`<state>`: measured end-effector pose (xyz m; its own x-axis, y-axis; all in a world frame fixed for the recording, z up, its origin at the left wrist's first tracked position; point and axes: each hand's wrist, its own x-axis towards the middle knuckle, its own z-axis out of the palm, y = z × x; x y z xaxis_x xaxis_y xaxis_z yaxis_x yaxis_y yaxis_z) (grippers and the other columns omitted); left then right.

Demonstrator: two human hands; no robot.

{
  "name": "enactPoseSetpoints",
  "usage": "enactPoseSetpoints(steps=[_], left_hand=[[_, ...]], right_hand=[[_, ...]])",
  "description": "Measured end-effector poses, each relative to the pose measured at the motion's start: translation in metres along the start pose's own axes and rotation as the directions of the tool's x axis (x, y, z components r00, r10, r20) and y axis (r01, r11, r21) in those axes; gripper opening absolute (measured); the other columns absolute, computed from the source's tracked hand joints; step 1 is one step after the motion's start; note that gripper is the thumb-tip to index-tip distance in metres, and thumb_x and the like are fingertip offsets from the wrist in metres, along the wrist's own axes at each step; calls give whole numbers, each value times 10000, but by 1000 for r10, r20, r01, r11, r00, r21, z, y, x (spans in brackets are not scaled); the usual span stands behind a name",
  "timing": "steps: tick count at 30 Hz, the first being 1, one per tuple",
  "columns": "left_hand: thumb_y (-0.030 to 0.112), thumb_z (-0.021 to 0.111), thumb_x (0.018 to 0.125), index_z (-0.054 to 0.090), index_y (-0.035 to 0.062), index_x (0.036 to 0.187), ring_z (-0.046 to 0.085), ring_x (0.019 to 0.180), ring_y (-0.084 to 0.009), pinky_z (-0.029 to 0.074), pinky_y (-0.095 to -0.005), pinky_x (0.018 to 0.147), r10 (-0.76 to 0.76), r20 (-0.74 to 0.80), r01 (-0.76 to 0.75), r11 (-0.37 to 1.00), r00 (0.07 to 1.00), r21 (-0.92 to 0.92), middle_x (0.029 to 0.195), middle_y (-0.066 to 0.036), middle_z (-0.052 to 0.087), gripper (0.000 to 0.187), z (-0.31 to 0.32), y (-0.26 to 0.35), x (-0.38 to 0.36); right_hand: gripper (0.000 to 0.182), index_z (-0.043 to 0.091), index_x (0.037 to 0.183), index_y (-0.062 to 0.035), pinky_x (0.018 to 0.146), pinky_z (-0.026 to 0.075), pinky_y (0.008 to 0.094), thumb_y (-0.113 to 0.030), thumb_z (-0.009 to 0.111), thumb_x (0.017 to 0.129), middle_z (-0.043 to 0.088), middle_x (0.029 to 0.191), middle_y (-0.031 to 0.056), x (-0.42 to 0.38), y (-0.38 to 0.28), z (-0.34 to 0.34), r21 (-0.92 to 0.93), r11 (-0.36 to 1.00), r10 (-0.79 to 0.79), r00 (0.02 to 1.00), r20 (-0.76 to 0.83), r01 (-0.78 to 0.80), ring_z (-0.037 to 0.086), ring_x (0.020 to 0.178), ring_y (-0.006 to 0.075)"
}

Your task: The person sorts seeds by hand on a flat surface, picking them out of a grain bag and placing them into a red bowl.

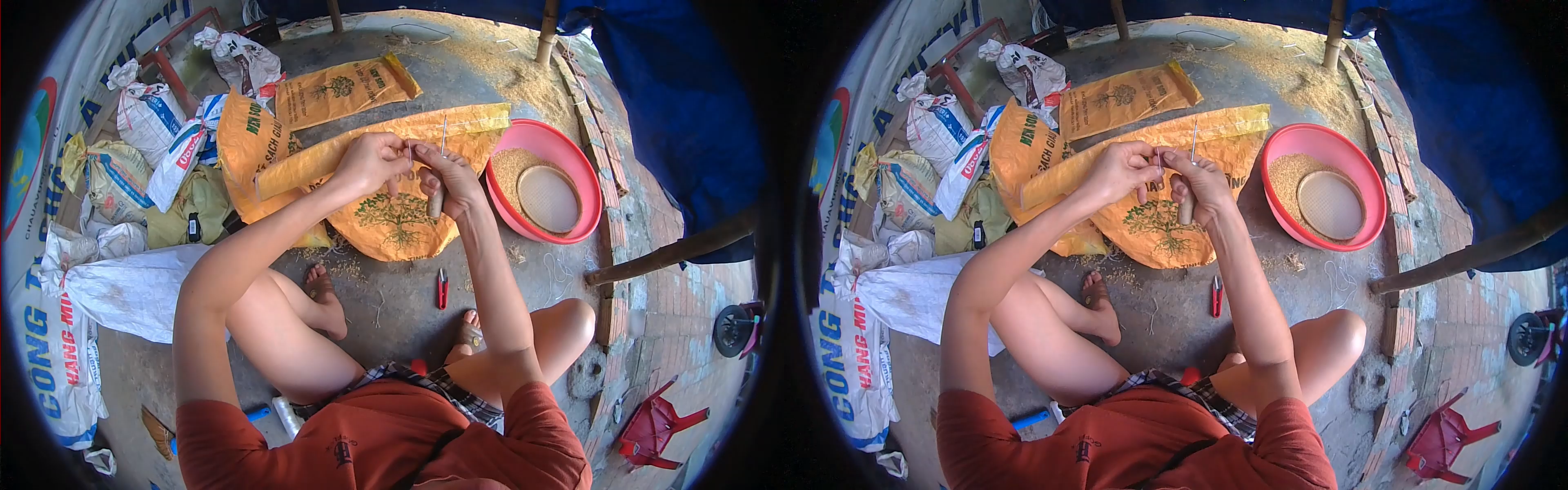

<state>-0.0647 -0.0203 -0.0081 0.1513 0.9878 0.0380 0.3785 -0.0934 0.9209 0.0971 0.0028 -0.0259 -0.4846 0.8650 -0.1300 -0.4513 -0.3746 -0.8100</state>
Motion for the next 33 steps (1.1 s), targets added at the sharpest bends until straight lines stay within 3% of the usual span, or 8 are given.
enactPoseSetpoints(steps=[12, 15, 18, 21, 25, 29, 31, 33], left_hand=[[109, 595, 832, 558, 20, 837, 455, 424, -34, 340, -174, 369, 38, 2, -38, 998, 999, -47, 762, -55, 624, 97, -25, 23, -4], [150, 588, 841, 545, 28, 852, 428, 411, -13, 282, -141, 358, 7, 71, 9, 973, 997, -231, 738, -39, 607, 130, -42, 49, -17], [165, 578, 848, 540, 29, 875, 409, 394, -1, 251, -131, 341, 54, 183, -15, 978, 982, -210, 696, -34, 599, 144, -61, 64, -26], [133, 588, 836, 554, 19, 871, 432, 395, -5, 285, -135, 343, 59, 286, -15, 988, 956, -155, 667, -42, 599, 124, -74, 87, -42], [90, 619, 801, 593, -13, 857, 519, 436, -44, 357, -143, 359, 106, 429, -84, 994, 897, -68, 688, -69, 617, 120, -86, 105, -60], [95, 631, 786, 605, -27, 802, 547, 416, -77, 380, -164, 335, 181, 480, -176, 983, 858, -55, 751, -128, 637, 125, -113, 120, -76], [149, 613, 810, 610, -26, 799, 505, 356, -78, 357, -171, 309, 503, 536, -414, 864, 678, -287, 757, -147, 636, 175, -131, 115, -71], [258, 584, 847, 624, -4, 888, 547, 465, -58, 405, -152, 404, 415, 314, -429, 903, 854, -27, 872, -149, 638, 268, -141, 114, -54]], right_hand=[[164, 602, 962, -19, 373, 340, 187, -79, 618, 810, 612, 758, 14, 6, 4, -10, 91, 995, 32, 999, 39, -35, 419, 433, 39], [146, 599, 950, -10, 404, 347, 194, -80, 604, 822, 604, 735, 19, 3, 9, -5, -102, 993, -73, 994, -82, 65, 422, 447, 44], [142, 576, 963, -25, 384, 326, 210, -108, 573, 847, 541, 697, -2, 5, 15, -2, -739, 585, -578, 811, -90, 334, 437, 484, 33], [169, 589, 976, 1, 530, 392, 213, -79, 572, 828, 583, 674, 24, -9, 2, 15, -714, 500, -674, 738, 35, 490, 472, 547, 65], [194, 603, 1032, -11, 654, 458, 236, -87, 553, 861, 626, 792, 43, -28, -13, 28, -711, 474, -444, 838, 316, 519, 596, 742, 92], [176, 622, 966, 16, 623, 471, 256, -109, 558, 859, 653, 750, 109, -36, -19, 33, -856, 272, -416, 856, 308, 440, 622, 729, 116], [171, 626, 958, 15, 606, 469, 261, -103, 561, 852, 651, 742, 119, -40, -24, 33, -874, 216, -372, 864, 339, 436, 621, 700, 124], [166, 629, 949, 15, 590, 468, 266, -98, 564, 845, 649, 734, 128, -42, -24, 33, -889, 158, -329, 872, 364, 431, 620, 671, 133]])
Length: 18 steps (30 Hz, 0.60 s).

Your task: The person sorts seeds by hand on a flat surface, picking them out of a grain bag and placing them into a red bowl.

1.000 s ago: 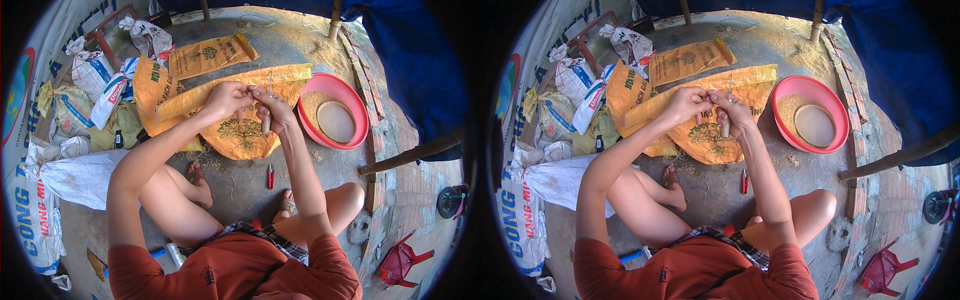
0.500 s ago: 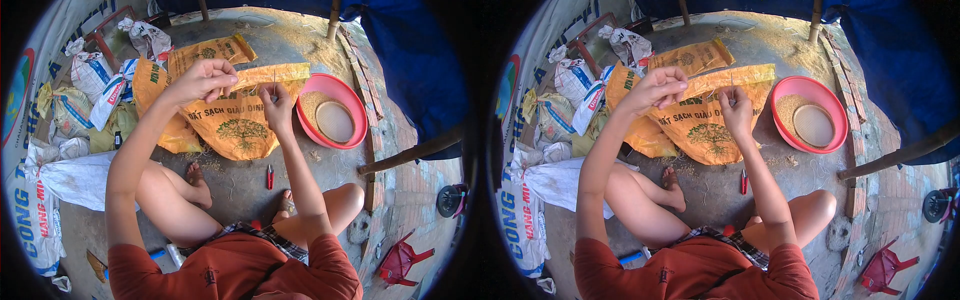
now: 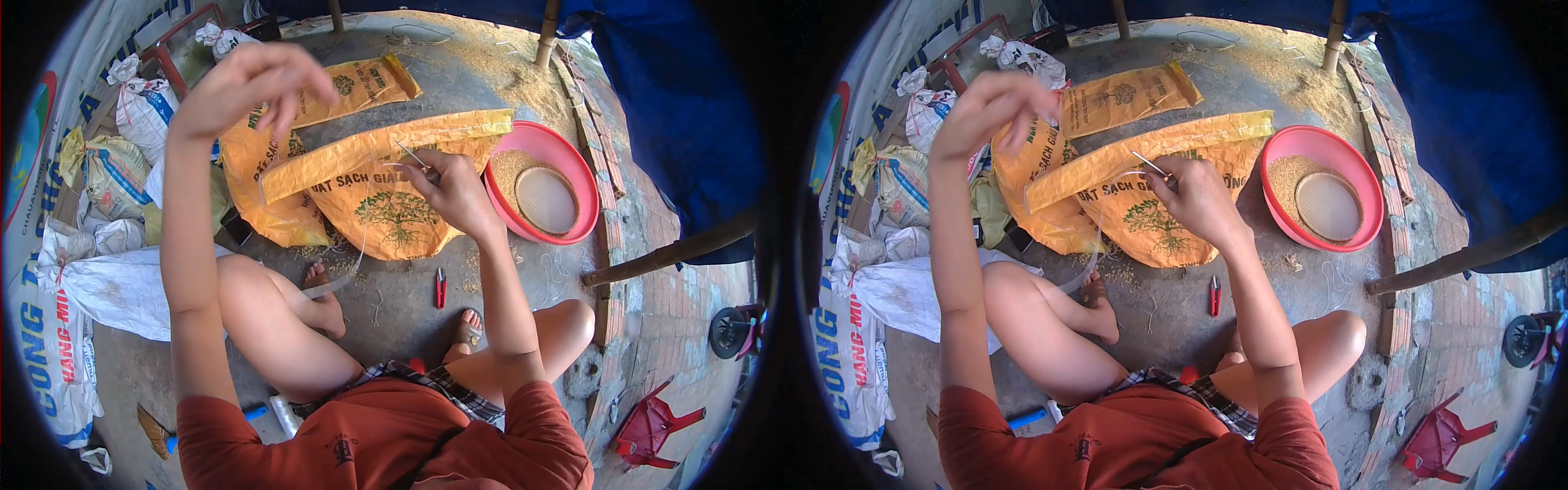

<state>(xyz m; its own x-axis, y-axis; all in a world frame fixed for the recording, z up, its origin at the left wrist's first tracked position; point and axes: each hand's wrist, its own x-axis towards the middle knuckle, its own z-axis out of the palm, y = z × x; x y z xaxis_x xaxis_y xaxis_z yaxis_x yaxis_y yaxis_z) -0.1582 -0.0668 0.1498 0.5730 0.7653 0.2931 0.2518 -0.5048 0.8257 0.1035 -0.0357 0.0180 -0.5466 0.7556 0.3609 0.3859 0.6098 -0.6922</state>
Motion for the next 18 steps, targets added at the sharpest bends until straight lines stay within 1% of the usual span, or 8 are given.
enactPoseSetpoints(steps=[1, 3, 5, 6, 10, 14, 16, 18], left_hand=[[287, 574, 856, 627, 11, 918, 570, 529, -46, 422, -144, 446, -72, -176, 91, 991, 982, 102, 918, -144, 636, 288, -1, -11, 10], [302, 570, 860, 625, 47, 999, 603, 752, -65, 473, -178, 624, -193, -303, 229, 970, 933, 87, 997, -95, 629, 296, 5, -60, 32], [319, 557, 868, 620, 70, 1052, 584, 889, -105, 473, -235, 742, -62, -258, 129, 960, 964, 250, 1009, -49, 629, 316, 23, -119, 54], [327, 545, 875, 605, 79, 1097, 558, 979, -142, 442, -290, 851, -121, -168, 158, 961, 978, 227, 1042, -32, 623, 338, 33, -131, 62], [438, 473, 892, 536, 53, 1196, 495, 1108, -182, 380, -311, 937, -358, -29, 359, 928, 933, 105, 1192, -96, 547, 494, 59, -176, 85], [466, 451, 896, 569, 31, 1143, 521, 1002, -150, 409, -301, 863, -517, 80, 491, 844, 852, 217, 1116, -101, 577, 514, 52, -151, 93], [464, 462, 894, 626, 40, 1009, 499, 751, -89, 413, -259, 664, -614, 59, 591, 778, 787, 213, 869, -27, 600, 468, 50, -134, 92], [475, 492, 874, 635, 46, 945, 444, 666, -83, 365, -250, 583, -604, 137, 575, 793, 785, 204, 784, -3, 564, 458, 37, -153, 94]], right_hand=[[162, 631, 947, 11, 583, 465, 279, -86, 570, 833, 648, 749, 131, 0, 1, 3, -15, 1000, -21, 1000, 5, 21, 615, 649, 146], [160, 633, 944, 8, 577, 462, 291, -74, 575, 820, 648, 764, 135, 1, 3, 9, -33, 998, -48, 999, 15, 49, 609, 628, 160], [154, 634, 934, 4, 569, 454, 320, -63, 584, 805, 634, 772, 142, 0, 5, 17, -4, 994, -105, 993, -45, 105, 594, 600, 200], [154, 634, 934, 4, 569, 454, 320, -63, 584, 805, 634, 772, 142, 0, 5, 19, -9, 994, -109, 993, -44, 109, 594, 600, 200], [135, 632, 914, 0, 565, 443, 337, -56, 584, 801, 603, 743, 156, 1, 8, 20, -45, 988, -147, 988, -56, 145, 583, 606, 240], [134, 629, 913, -1, 570, 442, 345, -58, 588, 800, 606, 761, 162, 1, 11, 16, -13, 998, -57, 998, -40, 57, 589, 618, 263], [131, 628, 910, 1, 569, 441, 343, -57, 588, 799, 606, 765, 164, 1, 14, 17, -7, 1000, -30, 998, -46, 30, 589, 618, 264], [126, 626, 905, 3, 557, 439, 334, -53, 580, 801, 606, 765, 166, 2, 19, 18, -35, 996, -87, 994, -61, 85, 588, 605, 246]])
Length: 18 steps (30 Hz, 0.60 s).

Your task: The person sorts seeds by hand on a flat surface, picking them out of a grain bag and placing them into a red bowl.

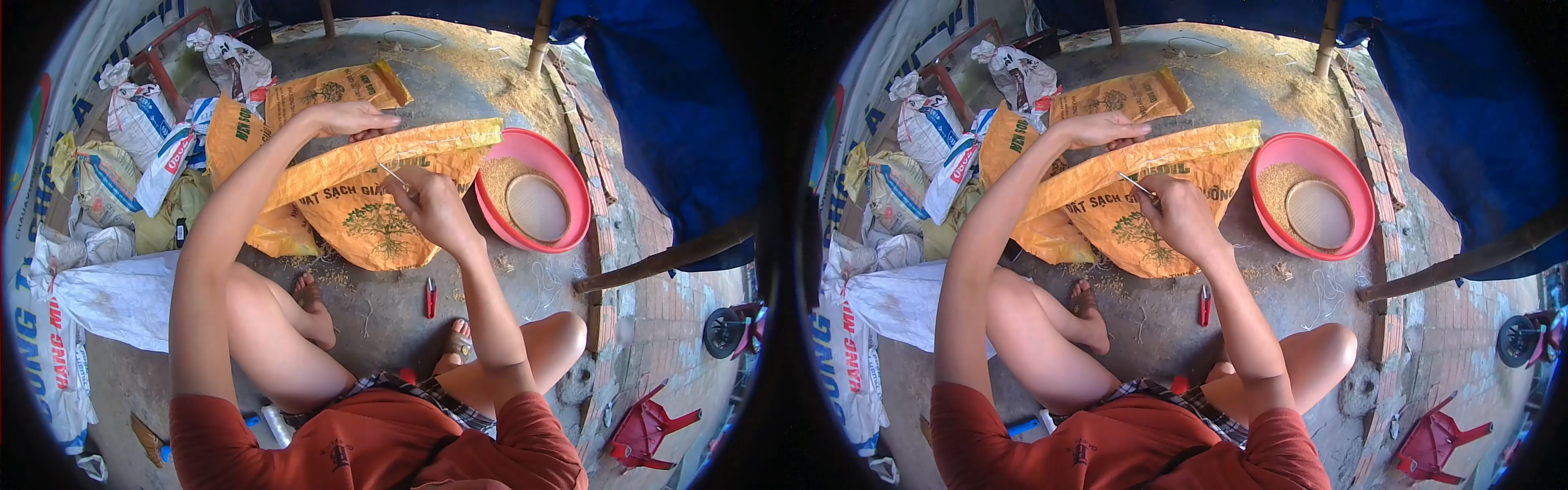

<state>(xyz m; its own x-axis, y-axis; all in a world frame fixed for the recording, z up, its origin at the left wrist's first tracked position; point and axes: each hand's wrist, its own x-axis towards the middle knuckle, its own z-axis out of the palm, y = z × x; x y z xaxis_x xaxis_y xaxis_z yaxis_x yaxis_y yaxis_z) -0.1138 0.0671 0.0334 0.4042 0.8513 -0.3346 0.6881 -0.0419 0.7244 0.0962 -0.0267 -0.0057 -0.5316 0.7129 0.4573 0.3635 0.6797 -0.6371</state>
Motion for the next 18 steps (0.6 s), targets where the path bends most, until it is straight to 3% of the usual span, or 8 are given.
enactPoseSetpoints(steps=[4, 8, 10, 12, 13, 14, 16, 18], left_hand=[[395, 590, 839, 611, 70, 732, 342, 536, -54, 304, -228, 486, 109, -9, -109, 994, 994, 5, 601, 59, 437, 343, -11, -17, -2], [272, 603, 850, 608, 75, 807, 366, 546, -29, 287, -176, 486, 123, -180, -176, 931, 976, -320, 652, 70, 485, 202, -22, -25, -12], [270, 594, 855, 598, 54, 857, 489, 648, -56, 369, -181, 550, 120, -210, -188, 920, 970, -344, 751, 22, 557, 216, -30, -29, -18], [264, 580, 861, 585, 35, 877, 580, 830, -139, 454, -230, 708, 71, -368, -313, 686, 927, -656, 861, -45, 598, 229, -31, -29, -27], [226, 533, 886, 553, 29, 863, 580, 956, -216, 451, -349, 890, 84, -353, -335, 572, 932, -749, 941, -101, 603, 199, -33, -31, -28], [226, 533, 886, 553, 29, 863, 580, 956, -216, 451, -349, 890, 83, -354, -335, 573, 932, -748, 941, -101, 603, 199, -32, -29, -31], [192, 492, 903, 517, 34, 833, 583, 946, -218, 424, -426, 945, 69, -364, -370, 211, 929, -905, 922, -105, 599, 174, -29, -26, -37], [182, 474, 910, 499, 39, 827, 572, 982, -235, 410, -452, 957, 185, -342, -372, 166, 921, -913, 930, -116, 594, 167, -39, -51, -30]], right_hand=[[124, 624, 900, 6, 554, 442, 333, -49, 571, 802, 605, 761, 164, 0, -2, -1, 18, 1000, -15, 1000, -3, 15, 596, 610, 231], [128, 621, 901, 14, 568, 454, 336, -46, 560, 806, 611, 767, 164, 0, -4, 0, 28, 999, 18, 1000, 4, -18, 611, 634, 240], [131, 620, 904, 16, 576, 461, 332, -45, 558, 806, 616, 771, 162, 0, -3, 3, 42, 999, 17, 1000, -4, -17, 616, 645, 239], [137, 619, 913, 16, 581, 477, 317, -51, 558, 810, 626, 780, 156, 1, -2, 6, 46, 999, -19, 1000, -25, 20, 626, 647, 227], [137, 619, 913, 16, 581, 477, 317, -51, 558, 810, 626, 780, 156, 1, -3, 6, 47, 999, -21, 999, -26, 22, 626, 647, 227], [137, 619, 916, 15, 577, 482, 310, -56, 556, 816, 632, 786, 153, 1, -4, 6, 58, 998, -5, 1000, -27, 6, 631, 648, 224], [138, 619, 919, 13, 573, 487, 303, -61, 554, 822, 637, 793, 149, 2, -5, 7, 68, 998, 11, 1000, -29, -9, 636, 649, 221], [137, 620, 920, 10, 553, 487, 297, -75, 550, 839, 642, 804, 150, 3, -3, 8, 65, 996, 58, 997, -50, -55, 641, 638, 218]])
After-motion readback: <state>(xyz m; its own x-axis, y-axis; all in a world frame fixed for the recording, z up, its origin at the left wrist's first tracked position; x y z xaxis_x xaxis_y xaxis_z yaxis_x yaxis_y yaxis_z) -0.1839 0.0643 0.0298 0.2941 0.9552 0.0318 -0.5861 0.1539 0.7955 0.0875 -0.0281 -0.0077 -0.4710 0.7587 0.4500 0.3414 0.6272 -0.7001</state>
